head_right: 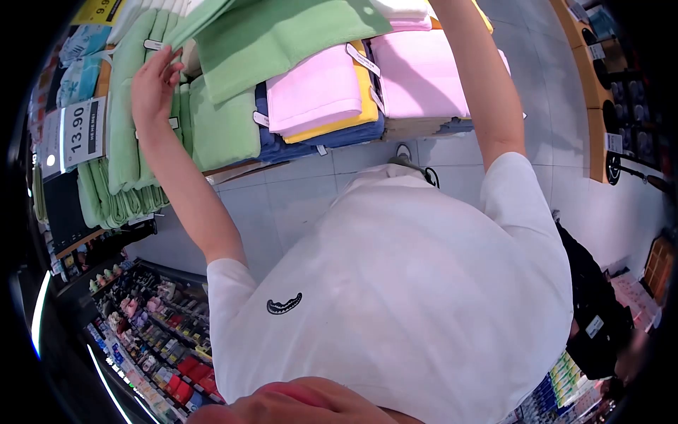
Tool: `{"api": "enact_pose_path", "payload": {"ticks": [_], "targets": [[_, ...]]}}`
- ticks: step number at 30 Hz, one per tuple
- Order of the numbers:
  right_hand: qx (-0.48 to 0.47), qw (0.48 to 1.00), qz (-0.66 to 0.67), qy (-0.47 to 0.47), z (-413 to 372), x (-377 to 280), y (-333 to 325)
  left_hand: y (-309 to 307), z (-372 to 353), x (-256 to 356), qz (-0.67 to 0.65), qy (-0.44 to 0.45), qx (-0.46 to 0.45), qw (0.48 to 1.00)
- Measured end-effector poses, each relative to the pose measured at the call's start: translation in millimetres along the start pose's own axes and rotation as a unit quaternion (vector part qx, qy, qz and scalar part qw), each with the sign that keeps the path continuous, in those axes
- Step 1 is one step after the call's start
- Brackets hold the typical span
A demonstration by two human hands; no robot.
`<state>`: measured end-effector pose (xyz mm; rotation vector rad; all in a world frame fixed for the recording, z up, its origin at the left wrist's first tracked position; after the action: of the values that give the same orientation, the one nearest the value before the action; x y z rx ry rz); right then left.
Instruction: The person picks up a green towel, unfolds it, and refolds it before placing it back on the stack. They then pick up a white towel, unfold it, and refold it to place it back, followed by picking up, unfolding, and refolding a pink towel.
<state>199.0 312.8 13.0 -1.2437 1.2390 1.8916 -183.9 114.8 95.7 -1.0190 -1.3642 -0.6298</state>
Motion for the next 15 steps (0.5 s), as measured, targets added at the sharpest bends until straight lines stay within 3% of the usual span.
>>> {"api": "enact_pose_path", "payload": {"ticks": [3, 8, 11, 15], "targets": [[0.018, 0.993, -0.01, 0.116, -45.4, 34.4, -17.0, -6.4, -33.5, -39.7, 0.024, -0.042, -0.029, 0.998], [0.011, 0.987, -0.086, 0.134, -86.4, 42.6, -11.8, -4.4, -60.0, -59.8, 0.044, -0.066, 0.017, 0.997], [0.055, 0.985, -0.063, 0.151, -99.3, 42.0, -7.2, -6.8, -67.0, -58.9, 0.047, -0.068, 0.038, 0.996], [0.031, 0.987, -0.053, 0.148, -100.3, 57.3, -14.2, -2.9, -76.9, -55.9, 0.077, -0.061, 0.049, 0.994]]}}
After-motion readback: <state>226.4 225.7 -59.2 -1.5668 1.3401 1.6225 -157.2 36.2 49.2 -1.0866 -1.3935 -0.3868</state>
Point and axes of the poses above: each hand's wrist, its own z-axis towards the middle knuckle, its own y-axis out of the palm, x = y × z, the point moved 4 cm from there along z, towards the middle knuckle, and after that the axes turned 2 degrees about z, right-handed, at the moved point
